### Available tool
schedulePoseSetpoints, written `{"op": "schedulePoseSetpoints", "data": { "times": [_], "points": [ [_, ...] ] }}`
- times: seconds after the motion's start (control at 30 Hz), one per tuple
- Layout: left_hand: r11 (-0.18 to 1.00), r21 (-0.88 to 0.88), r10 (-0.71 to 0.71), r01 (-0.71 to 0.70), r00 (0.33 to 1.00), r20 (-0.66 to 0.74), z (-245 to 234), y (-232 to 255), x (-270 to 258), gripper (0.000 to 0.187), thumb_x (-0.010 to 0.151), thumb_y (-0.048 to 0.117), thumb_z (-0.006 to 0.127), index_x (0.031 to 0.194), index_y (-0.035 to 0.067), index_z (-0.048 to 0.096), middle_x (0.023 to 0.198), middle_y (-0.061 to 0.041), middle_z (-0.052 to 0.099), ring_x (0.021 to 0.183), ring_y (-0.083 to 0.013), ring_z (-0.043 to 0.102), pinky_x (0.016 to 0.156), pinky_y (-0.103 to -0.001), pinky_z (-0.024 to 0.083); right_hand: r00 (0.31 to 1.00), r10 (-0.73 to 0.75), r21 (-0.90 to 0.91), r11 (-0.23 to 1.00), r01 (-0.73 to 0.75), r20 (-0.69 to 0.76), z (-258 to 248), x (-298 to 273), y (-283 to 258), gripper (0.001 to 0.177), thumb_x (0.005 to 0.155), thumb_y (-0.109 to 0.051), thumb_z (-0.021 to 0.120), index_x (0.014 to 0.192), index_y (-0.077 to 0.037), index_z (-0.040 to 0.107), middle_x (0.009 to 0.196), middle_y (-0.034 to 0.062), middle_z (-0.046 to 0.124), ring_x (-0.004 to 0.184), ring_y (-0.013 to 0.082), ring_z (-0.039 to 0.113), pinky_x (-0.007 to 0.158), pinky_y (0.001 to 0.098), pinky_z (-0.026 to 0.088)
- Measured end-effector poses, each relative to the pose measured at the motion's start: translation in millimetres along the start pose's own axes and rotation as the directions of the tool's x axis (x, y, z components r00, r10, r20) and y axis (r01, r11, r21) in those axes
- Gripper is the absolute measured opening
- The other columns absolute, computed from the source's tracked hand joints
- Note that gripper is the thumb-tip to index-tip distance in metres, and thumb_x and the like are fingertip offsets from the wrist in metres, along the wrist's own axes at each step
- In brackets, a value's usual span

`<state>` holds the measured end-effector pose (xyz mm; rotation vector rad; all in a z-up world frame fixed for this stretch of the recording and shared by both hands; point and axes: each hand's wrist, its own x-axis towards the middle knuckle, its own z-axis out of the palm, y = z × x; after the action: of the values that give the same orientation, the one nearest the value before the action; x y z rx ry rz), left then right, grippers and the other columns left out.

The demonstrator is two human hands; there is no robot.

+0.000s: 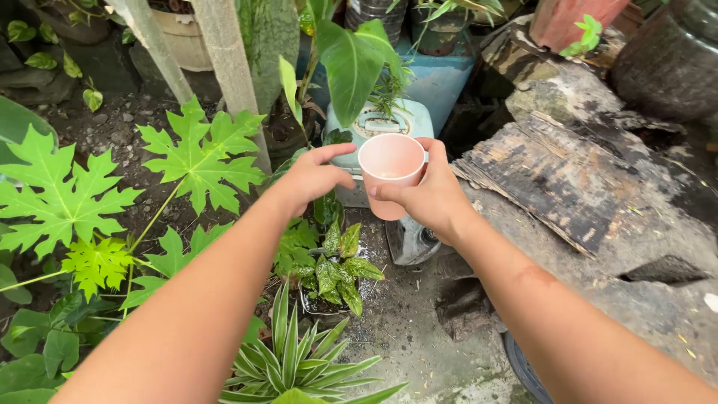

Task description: Watering several potted plants in an outdoor garden using a cup to scoop water from a bucket.

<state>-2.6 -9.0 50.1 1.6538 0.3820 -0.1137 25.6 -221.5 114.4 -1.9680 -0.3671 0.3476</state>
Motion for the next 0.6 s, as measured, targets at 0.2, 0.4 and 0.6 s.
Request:
{"op": "schedulePoseSetpoints", "data": {
  "times": [0.2, 0.4, 0.6],
  "points": [
    [0.991, -0.101, 0.118, -0.087, 0.921, 0.371, 21.1, 38.5, -23.8, 0.089, 0.065, -0.001, 0.076, 0.149, 0.017, 0.053, 0.151, -0.002, 0.055, 0.146, -0.0186, 0.042, 0.117, -0.039, 0.031, 0.998, -0.068, 0.132, 0.989, 0.067, -0.001, -22.7, -21.3, 4.9, 0.093, 0.065, -0.013, 0.092, 0.140, -0.008, 0.038, 0.131, 0.0089, 0.062, 0.123, 0.0203, 0.063, 0.101, 0.0358, 0.055],
    [0.978, -0.110, 0.210, -0.179, 0.863, 0.460, 58.3, 74.8, -53.9, 0.089, 0.065, 0.004, 0.084, 0.147, 0.013, 0.050, 0.144, -0.006, 0.061, 0.138, -0.0198, 0.054, 0.116, -0.040, 0.040, 0.998, -0.061, 0.303, 0.951, 0.060, -0.008, -57.6, -58.9, -5.5, 0.093, 0.064, -0.010, 0.090, 0.140, -0.014, 0.038, 0.131, 0.0052, 0.061, 0.122, 0.0193, 0.061, 0.096, 0.0364, 0.056],
    [0.940, -0.074, 0.318, -0.332, 0.783, 0.535, 106.4, 92.4, -55.0, 0.094, 0.063, 0.014, 0.091, 0.148, 0.010, 0.049, 0.144, -0.005, 0.061, 0.137, -0.0208, 0.056, 0.117, -0.040, 0.042, 0.995, -0.071, 0.346, 0.934, 0.090, -0.069, -108.4, -106.0, -6.5, 0.092, 0.065, -0.011, 0.090, 0.142, -0.015, 0.040, 0.134, 0.0048, 0.059, 0.125, 0.0194, 0.060, 0.095, 0.0364, 0.054]
  ]
}}
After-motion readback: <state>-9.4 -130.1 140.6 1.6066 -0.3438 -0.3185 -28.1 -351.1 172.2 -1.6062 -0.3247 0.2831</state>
